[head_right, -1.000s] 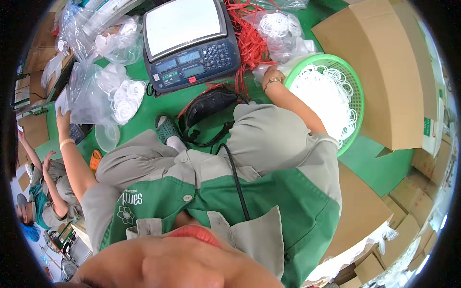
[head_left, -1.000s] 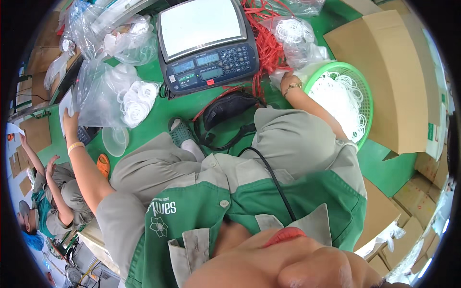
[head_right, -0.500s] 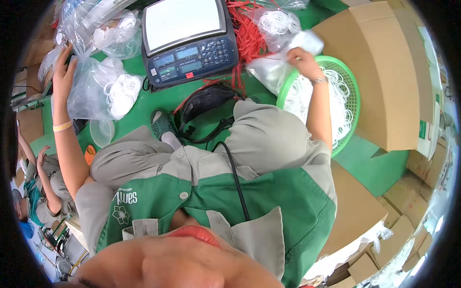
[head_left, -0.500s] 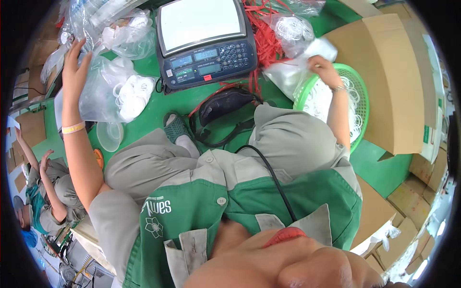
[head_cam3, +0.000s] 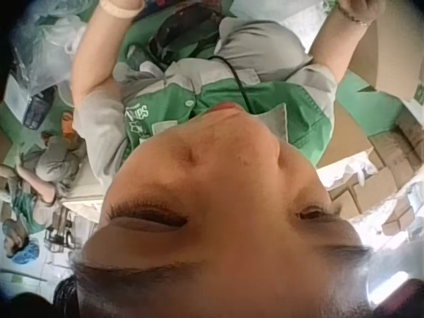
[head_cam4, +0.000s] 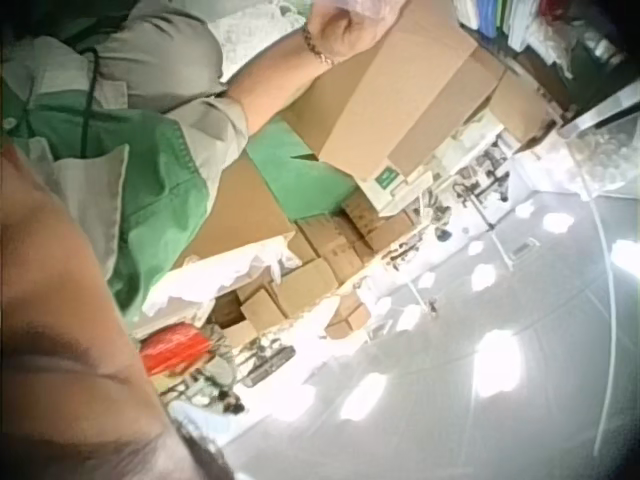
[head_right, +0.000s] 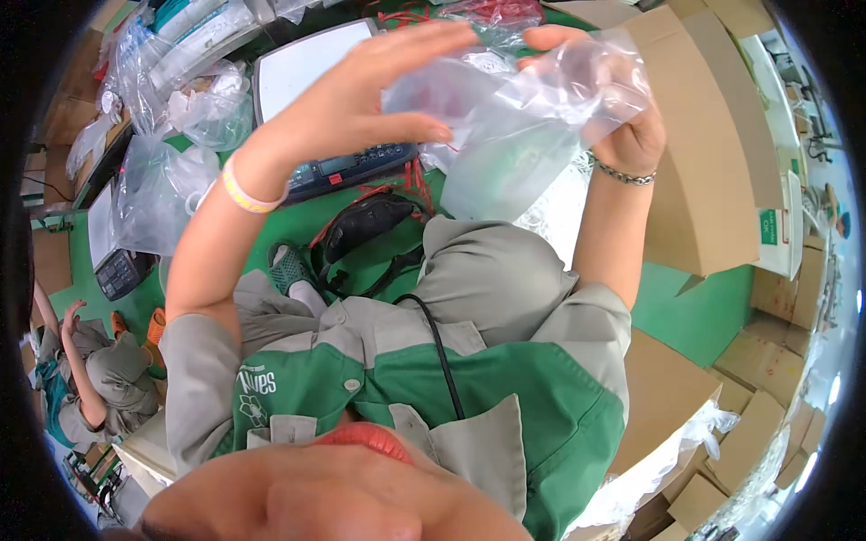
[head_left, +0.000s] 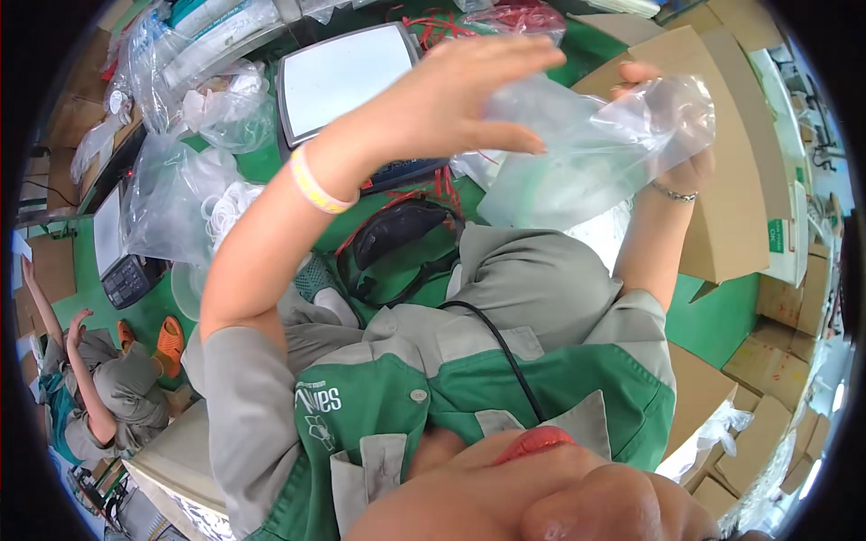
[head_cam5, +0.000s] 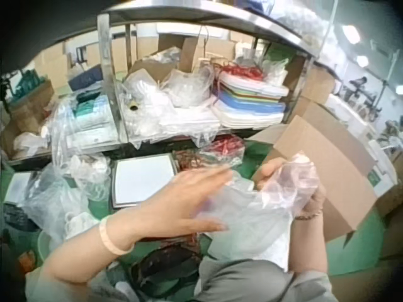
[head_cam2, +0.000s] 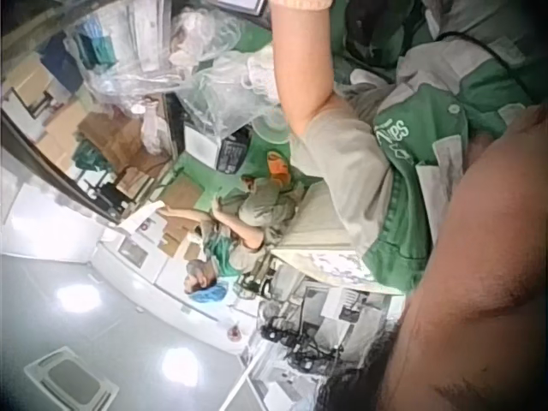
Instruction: Bagging and weighing small white plastic rings using a digital scale.
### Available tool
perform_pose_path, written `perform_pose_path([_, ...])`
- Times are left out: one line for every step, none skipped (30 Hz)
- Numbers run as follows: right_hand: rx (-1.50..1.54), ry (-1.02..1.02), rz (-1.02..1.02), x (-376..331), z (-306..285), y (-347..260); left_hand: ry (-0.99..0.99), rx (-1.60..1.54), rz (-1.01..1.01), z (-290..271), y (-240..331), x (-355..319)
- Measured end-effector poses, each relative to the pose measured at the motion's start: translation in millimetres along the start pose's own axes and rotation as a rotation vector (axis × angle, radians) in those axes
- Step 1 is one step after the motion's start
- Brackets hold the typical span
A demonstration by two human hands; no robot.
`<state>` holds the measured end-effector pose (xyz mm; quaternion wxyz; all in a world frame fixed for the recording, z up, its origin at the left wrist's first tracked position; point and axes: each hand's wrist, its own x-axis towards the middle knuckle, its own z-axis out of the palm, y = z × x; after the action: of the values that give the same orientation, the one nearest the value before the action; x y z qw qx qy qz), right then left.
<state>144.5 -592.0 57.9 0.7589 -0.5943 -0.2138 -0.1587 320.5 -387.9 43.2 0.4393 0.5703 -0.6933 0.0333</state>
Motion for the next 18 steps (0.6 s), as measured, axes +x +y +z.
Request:
perform_pose_path([0.094,-0.003,0.013,3.2,2.9,3.0,-0.105,-0.026,-0.004,1.2,2.7,1.6])
perform_pose_path([0.133,0.007,0.006,5.3,6.0,4.4,-0.212,-0.053,-0.01,0.7,5.0,2.0])
perform_pose_path([0.138,0.002,0.001,5.1,3.3,6.2,-0.214,-0.044,-0.013,-1.7,7.6,0.8])
perform_pose_path([0.042,0.105,-0.01,2.7,-1.1,8.8,-0.245,-0.104,-0.196,-5.5,10.3,-0.9])
perform_pose_path([-0.053,0.21,-0.02,0.0,-5.1,12.2,-0.276,-0.164,-0.38,-9.1,11.4,-2.2])
perform_pose_path([0.013,0.337,-0.048,-3.1,-8.6,16.6,-0.157,-0.209,-0.367,-5.8,3.0,-8.3])
perform_pose_path([0.02,0.337,-0.054,-5.7,-13.7,21.5,-0.162,-0.201,-0.369,-5.7,5.1,-8.5])
perform_pose_path([0.018,0.439,-0.053,-8.0,-19.1,25.7,-0.024,-0.109,-0.282,-5.1,9.9,-9.2])
perform_pose_path([0.016,0.541,-0.05,-11.1,-23.9,28.6,0.114,-0.018,-0.193,-3.5,14.3,-9.5])
perform_pose_path([0.019,0.543,-0.054,-9.5,-20.3,28.8,0.13,0.165,-0.137,5.1,15.7,-13.6])
perform_pose_path([0.113,0.429,-0.057,-7.5,-14.8,29.1,0.126,0.165,-0.134,10.8,16.6,-17.3])
perform_pose_path([0.203,0.316,-0.061,-6.7,-11.7,28.6,0.05,0.258,-0.113,15.7,17.3,-20.5])
perform_pose_path([0.211,0.312,-0.063,-6.2,-13.3,31.9,-0.026,0.358,-0.098,20.3,16.6,-25.8])
perform_pose_path([0.238,0.301,-0.08,-5.7,-16.1,36.0,0.101,0.408,-0.018,24.5,9.5,-25.1])
perform_pose_path([0.266,0.291,-0.097,-5.1,-17.7,39.2,0.099,0.415,-0.021,24.2,4.6,-28.8])
perform_pose_path([0.264,0.294,-0.098,-6.1,-18.2,38.0,0.117,0.408,-0.03,20.3,4.8,-25.7])
perform_pose_path([0.349,0.365,-0.102,-6.4,-18.4,36.9,0.136,0.401,-0.041,17.2,5.6,-22.1])
perform_pose_path([0.435,0.434,-0.105,-6.7,-18.6,36.7,0.138,0.353,-0.027,15.7,10.4,-20.2])
